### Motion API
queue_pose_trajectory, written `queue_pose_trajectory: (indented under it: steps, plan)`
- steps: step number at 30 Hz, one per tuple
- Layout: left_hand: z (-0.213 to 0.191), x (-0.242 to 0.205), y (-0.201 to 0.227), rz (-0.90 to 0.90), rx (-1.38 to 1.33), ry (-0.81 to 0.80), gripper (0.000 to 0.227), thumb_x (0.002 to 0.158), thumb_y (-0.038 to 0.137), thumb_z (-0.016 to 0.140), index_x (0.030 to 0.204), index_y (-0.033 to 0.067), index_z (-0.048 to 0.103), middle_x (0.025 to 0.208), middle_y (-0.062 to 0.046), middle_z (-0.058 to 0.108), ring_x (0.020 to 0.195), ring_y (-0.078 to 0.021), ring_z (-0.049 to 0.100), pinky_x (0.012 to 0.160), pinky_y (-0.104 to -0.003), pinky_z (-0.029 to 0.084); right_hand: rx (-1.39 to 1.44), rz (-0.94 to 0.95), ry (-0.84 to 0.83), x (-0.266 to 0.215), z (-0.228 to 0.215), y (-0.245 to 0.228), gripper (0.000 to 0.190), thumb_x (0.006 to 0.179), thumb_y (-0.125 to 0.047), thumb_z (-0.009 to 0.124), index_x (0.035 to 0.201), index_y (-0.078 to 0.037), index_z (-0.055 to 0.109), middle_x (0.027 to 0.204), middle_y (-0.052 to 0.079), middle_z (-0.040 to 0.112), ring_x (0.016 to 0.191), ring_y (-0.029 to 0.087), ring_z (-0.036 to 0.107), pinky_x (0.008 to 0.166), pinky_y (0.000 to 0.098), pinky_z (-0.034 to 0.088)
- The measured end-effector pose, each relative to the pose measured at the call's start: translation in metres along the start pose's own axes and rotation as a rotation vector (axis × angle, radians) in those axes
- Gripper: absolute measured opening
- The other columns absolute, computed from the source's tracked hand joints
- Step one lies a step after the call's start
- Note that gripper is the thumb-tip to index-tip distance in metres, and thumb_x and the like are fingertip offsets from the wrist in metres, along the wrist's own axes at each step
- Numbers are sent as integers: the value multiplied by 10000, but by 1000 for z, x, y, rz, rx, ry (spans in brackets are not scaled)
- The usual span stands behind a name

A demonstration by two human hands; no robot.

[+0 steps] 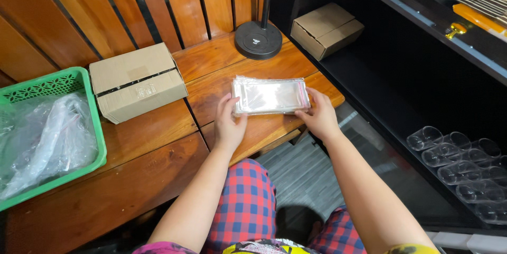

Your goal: The person repeatedly picks up stacks of clear plastic pouches from a wooden bench, lifts them, and places them onto a shelf. The person then returns to the bench to repeat the process with the remaining pouches.

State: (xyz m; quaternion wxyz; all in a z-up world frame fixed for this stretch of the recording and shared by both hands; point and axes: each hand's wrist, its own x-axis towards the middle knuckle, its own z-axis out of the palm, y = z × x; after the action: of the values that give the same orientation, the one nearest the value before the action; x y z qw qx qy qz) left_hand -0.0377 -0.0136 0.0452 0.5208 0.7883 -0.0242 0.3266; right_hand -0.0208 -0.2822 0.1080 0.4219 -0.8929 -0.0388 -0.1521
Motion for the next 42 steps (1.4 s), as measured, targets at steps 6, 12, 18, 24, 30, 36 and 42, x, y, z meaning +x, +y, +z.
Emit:
queue_pose_trajectory:
  steps: [6, 12, 18, 24, 30, 36, 42]
  plan:
    - [2, 0, 2, 31, 100, -128, 554, 803, 84, 815, 1338, 64, 671, 1494, -295, 517, 1349, -470, 540, 1132, -525, 457, -154, 35, -75, 3, 15, 18, 762, 771, -285, 890, 1467, -194, 593, 1422, 201, 585, 1316, 389, 590, 1116, 513, 486]
    - [5, -1, -7, -61, 180, -226, 590, 850, 192, 810, 1414, 132, 645, 1573, -254, 467, 1380, -443, 525, 1152, -491, 452, -137, -20, 24, 6, 26, 48, 664, 807, -366, 879, 1407, -185, 661, 1412, 95, 639, 1324, 296, 601, 1102, 430, 511]
    - [13, -1, -28, -34, 219, -172, 534, 864, 158, 798, 1384, 156, 676, 1495, -248, 558, 1320, -414, 587, 1099, -475, 493, -169, -29, 25, 5, 31, 63, 612, 838, -381, 855, 1390, -185, 674, 1419, 68, 655, 1324, 285, 602, 1109, 432, 504]
    - [16, -2, -34, -57, 225, -171, 455, 916, 167, 752, 1365, 214, 695, 1490, -207, 576, 1339, -369, 579, 1113, -441, 491, -169, -60, 19, -2, 31, 56, 533, 900, -338, 801, 1410, -254, 667, 1423, 56, 647, 1328, 305, 596, 1107, 453, 497]
    - [16, -2, -30, -85, 255, -181, 471, 936, 193, 744, 1400, 227, 668, 1512, -195, 561, 1366, -349, 564, 1135, -439, 479, -144, -50, 13, -6, 31, 52, 530, 921, -312, 789, 1431, -251, 659, 1437, 94, 636, 1328, 345, 594, 1105, 465, 492]
    - [12, 1, -20, -101, 244, -219, 548, 896, 204, 790, 1425, 221, 647, 1553, -177, 527, 1407, -341, 526, 1167, -437, 446, -135, -47, 30, -8, 34, 50, 506, 923, -304, 785, 1414, -255, 673, 1422, 88, 644, 1316, 355, 600, 1101, 470, 497]
    - [9, 3, -17, -142, 223, -237, 539, 915, 169, 760, 1436, 221, 634, 1577, -153, 508, 1428, -322, 504, 1180, -436, 435, -159, -42, 49, -6, 37, 60, 501, 911, -318, 798, 1398, -282, 684, 1398, 59, 663, 1297, 325, 617, 1093, 455, 509]
